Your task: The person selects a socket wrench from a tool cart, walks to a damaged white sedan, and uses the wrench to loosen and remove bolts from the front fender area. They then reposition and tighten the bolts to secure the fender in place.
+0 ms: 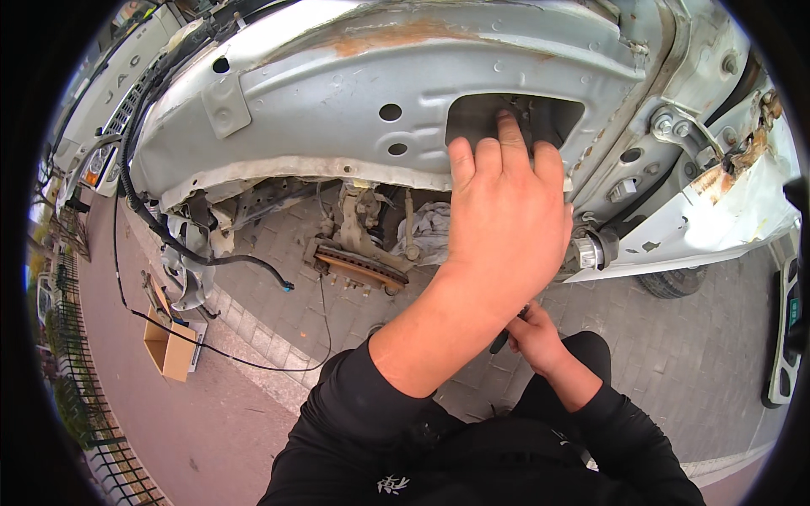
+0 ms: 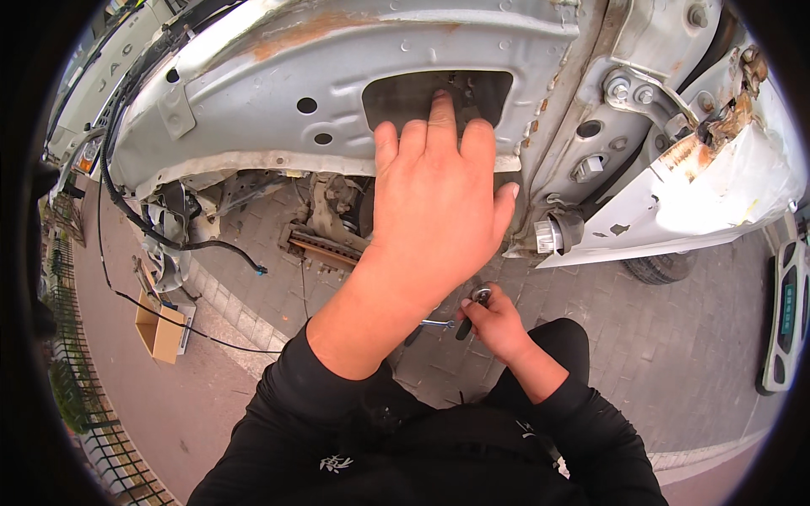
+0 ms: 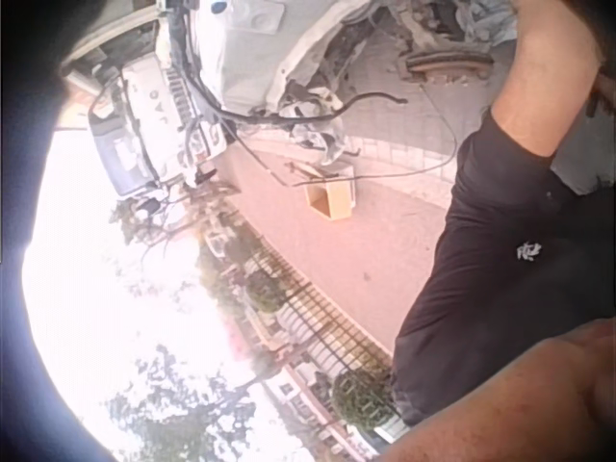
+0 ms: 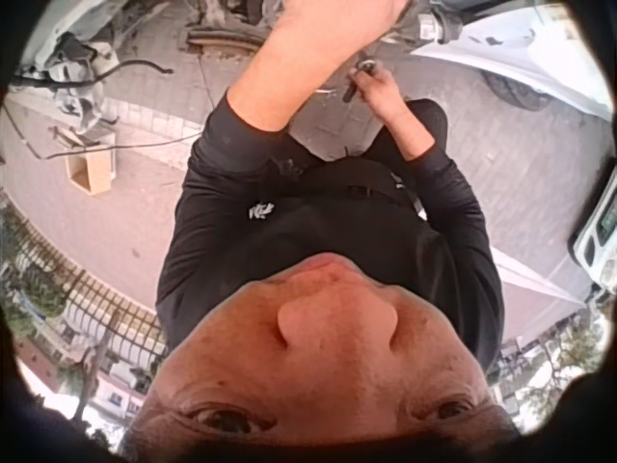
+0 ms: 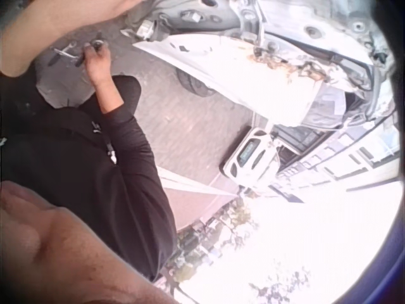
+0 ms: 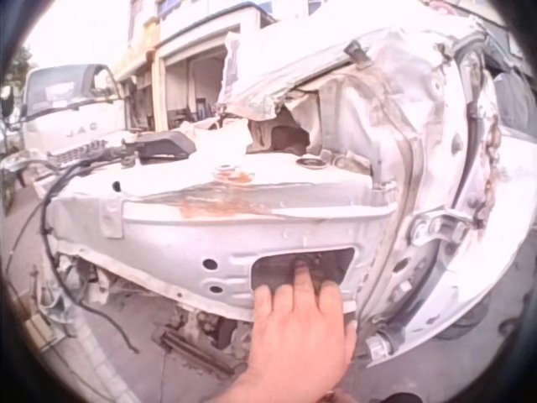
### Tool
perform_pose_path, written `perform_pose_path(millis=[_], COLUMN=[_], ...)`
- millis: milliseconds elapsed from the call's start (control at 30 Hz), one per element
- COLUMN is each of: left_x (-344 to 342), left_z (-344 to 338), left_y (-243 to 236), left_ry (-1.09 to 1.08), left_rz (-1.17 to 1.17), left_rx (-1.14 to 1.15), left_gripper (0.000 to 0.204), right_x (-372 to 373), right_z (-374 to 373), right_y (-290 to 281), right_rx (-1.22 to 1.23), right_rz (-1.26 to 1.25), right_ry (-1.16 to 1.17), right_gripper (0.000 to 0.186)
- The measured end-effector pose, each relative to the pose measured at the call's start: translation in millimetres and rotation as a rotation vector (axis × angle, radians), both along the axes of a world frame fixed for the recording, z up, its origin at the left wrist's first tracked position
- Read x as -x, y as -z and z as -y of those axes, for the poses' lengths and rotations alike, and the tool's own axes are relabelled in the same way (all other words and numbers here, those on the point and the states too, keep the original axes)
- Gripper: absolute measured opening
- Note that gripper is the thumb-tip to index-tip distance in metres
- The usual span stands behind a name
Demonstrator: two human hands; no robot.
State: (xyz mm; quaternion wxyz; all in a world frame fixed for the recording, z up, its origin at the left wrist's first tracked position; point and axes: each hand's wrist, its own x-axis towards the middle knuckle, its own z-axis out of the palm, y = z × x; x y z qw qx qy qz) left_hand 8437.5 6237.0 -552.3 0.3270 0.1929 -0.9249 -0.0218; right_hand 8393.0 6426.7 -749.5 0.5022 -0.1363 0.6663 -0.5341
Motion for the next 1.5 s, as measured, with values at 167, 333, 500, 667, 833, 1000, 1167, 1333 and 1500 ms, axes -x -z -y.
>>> perform_pose_path(millis=[167, 333, 500, 667, 833, 1000, 1167, 1333, 1500], left_x=[6.7, 10.6, 11.9, 9.5, 7.5, 8.8, 9.0, 6.7, 5.2], left_z=[-3.3, -5.3, -3.1, 1.5, 8.0, 11.2, 9.5, 8.5, 9.2], left_y=[-1.0, 0.8, 5.6, 12.1, 17.6, 22.0, 24.1, 24.2, 24.8], left_ry=[-0.005, -0.009, -0.013, 0.02, 0.046, 0.053, 0.012, 0.004, 0.035], left_rz=[-0.086, -0.085, -0.064, -0.105, -0.143, -0.144, -0.145, -0.154, -0.156], left_rx=[-0.002, -0.013, 0.022, 0.06, 0.093, 0.083, 0.104, 0.12, 0.1], left_gripper=[0.06, 0.061, 0.059, 0.058, 0.057, 0.042, 0.03, 0.031, 0.032], right_x=[1.2, 7.9, 24.9, 48.5, 55.4, 56.2, 58.8, 60.5, 63.0], right_z=[-3.0, -9.3, -1.8, 33.5, 54.2, 53.2, 62.0, 76.8, 84.3], right_y=[-1.4, -1.9, -3.1, -2.2, 9.6, 15.4, 11.3, 0.8, -2.4], right_rx=[0.02, -0.011, 0.052, 0.083, 0.133, 0.266, 0.407, 0.489, 0.49], right_rz=[-0.003, 0.006, 0.022, -0.011, 0.101, 0.25, 0.283, 0.299, 0.23], right_ry=[0.027, 0.069, 0.187, 0.41, 0.592, 0.716, 0.797, 0.832, 0.796], right_gripper=[0.016, 0.017, 0.019, 0.021, 0.015, 0.008, 0.025, 0.046, 0.051])
